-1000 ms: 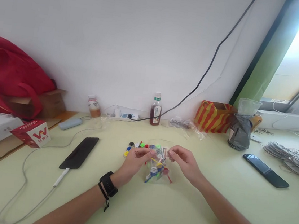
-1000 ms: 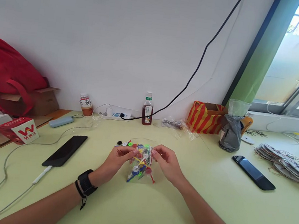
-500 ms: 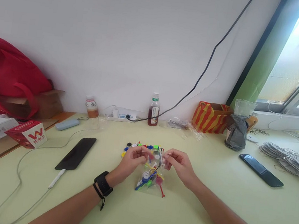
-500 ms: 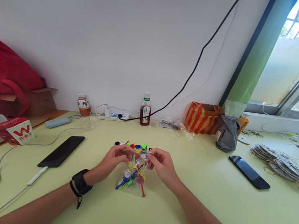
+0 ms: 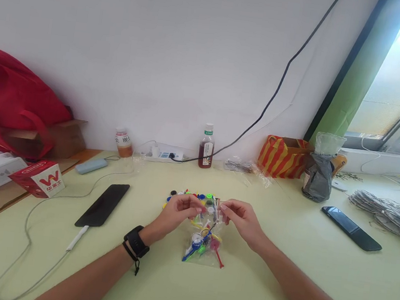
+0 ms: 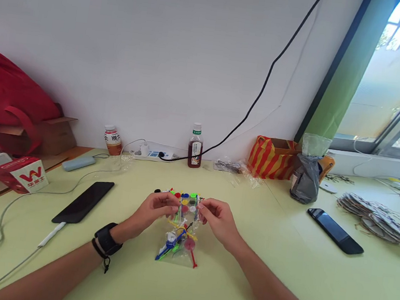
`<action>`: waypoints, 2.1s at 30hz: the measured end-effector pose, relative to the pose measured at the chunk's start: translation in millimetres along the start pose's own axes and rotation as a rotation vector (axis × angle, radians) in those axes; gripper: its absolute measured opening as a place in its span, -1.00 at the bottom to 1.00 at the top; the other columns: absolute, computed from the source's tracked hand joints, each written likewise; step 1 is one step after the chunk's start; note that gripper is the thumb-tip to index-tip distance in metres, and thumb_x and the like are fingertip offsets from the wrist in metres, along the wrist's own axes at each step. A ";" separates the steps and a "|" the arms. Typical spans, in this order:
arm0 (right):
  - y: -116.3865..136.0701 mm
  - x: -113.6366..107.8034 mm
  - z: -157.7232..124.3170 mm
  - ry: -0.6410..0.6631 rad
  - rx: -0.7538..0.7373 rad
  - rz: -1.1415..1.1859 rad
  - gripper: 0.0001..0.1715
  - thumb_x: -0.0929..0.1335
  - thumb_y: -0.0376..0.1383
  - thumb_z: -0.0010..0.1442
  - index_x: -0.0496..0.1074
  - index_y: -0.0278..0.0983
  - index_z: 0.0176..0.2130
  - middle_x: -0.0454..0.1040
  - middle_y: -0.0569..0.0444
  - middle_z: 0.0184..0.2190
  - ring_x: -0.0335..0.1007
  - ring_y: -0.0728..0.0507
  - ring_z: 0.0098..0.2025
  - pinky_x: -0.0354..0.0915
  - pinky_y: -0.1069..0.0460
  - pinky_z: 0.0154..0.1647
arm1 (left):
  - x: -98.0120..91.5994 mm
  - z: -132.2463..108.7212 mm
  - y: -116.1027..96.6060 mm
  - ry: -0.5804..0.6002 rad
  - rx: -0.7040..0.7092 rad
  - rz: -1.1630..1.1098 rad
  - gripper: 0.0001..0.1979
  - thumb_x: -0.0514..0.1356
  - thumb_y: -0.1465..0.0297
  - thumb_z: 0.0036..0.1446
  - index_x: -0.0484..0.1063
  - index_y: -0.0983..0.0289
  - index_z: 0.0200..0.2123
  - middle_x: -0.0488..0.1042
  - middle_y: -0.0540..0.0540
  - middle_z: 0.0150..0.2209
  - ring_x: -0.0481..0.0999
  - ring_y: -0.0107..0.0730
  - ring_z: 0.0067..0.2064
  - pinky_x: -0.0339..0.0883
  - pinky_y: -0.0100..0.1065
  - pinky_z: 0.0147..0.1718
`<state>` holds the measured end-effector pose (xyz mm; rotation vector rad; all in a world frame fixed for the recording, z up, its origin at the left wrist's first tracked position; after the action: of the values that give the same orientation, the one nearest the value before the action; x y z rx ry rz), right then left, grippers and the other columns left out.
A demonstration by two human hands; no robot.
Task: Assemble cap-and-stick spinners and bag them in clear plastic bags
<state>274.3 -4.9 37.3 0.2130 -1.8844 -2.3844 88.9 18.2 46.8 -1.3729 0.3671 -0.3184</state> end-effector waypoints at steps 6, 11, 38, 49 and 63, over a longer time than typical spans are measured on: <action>-0.5 -4.5 1.4 -0.034 0.001 0.035 -0.49 0.50 0.07 0.14 0.60 -0.28 -0.12 0.50 0.07 -0.45 0.37 -0.10 -0.41 0.36 -0.04 -0.34 | -10.1 3.5 4.0 -0.090 0.008 -0.024 -0.69 0.45 0.22 0.07 0.65 0.31 -0.19 0.64 0.15 -0.28 0.54 -0.31 -0.30 0.42 -0.34 -0.30; -2.6 -6.7 0.2 -0.039 -0.002 0.077 -0.61 0.51 -0.04 0.15 0.67 -0.27 -0.16 0.51 0.07 -0.46 0.34 -0.08 -0.43 0.32 -0.03 -0.36 | -16.5 4.5 7.4 -0.105 0.001 -0.120 -0.80 0.39 0.30 0.12 0.68 0.31 -0.23 0.61 0.12 -0.34 0.53 -0.36 -0.31 0.41 -0.39 -0.28; -10.7 1.7 4.4 -0.013 0.021 0.105 -0.55 0.56 -0.02 0.11 0.56 -0.24 -0.12 0.54 0.08 -0.38 0.42 -0.08 -0.34 0.39 -0.01 -0.27 | -0.8 2.4 13.5 -0.063 -0.028 -0.017 -0.67 0.45 0.15 0.07 0.68 0.32 -0.28 0.68 0.15 -0.33 0.57 -0.35 -0.34 0.43 -0.42 -0.35; -1.5 -3.2 3.4 0.017 0.041 0.076 -0.63 0.56 -0.04 0.08 0.62 -0.26 -0.24 0.52 0.07 -0.43 0.35 -0.08 -0.39 0.31 -0.02 -0.32 | -1.2 2.6 8.2 -0.017 -0.018 -0.072 -0.68 0.49 0.21 0.05 0.68 0.32 -0.22 0.66 0.12 -0.41 0.54 -0.42 -0.41 0.44 -0.43 -0.37; -13.7 -14.7 5.2 -0.015 0.106 0.205 -0.75 0.51 -0.14 0.08 0.70 -0.24 -0.29 0.50 0.04 -0.41 0.28 -0.09 -0.35 0.25 -0.02 -0.29 | -10.0 3.6 3.8 -0.052 0.065 -0.014 -0.73 0.46 0.23 0.07 0.72 0.30 -0.22 0.70 0.19 -0.31 0.63 -0.25 -0.32 0.50 -0.33 -0.31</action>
<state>288.0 5.6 25.8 0.0083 -1.9380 -2.1626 81.4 26.4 44.3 -1.3180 0.3020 -0.3036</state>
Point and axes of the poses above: each hand's wrist, its own z-axis towards the middle knuckle, its own x-axis out of the palm, y = z × x, the point moved 8 cm from there along z, towards the middle knuckle
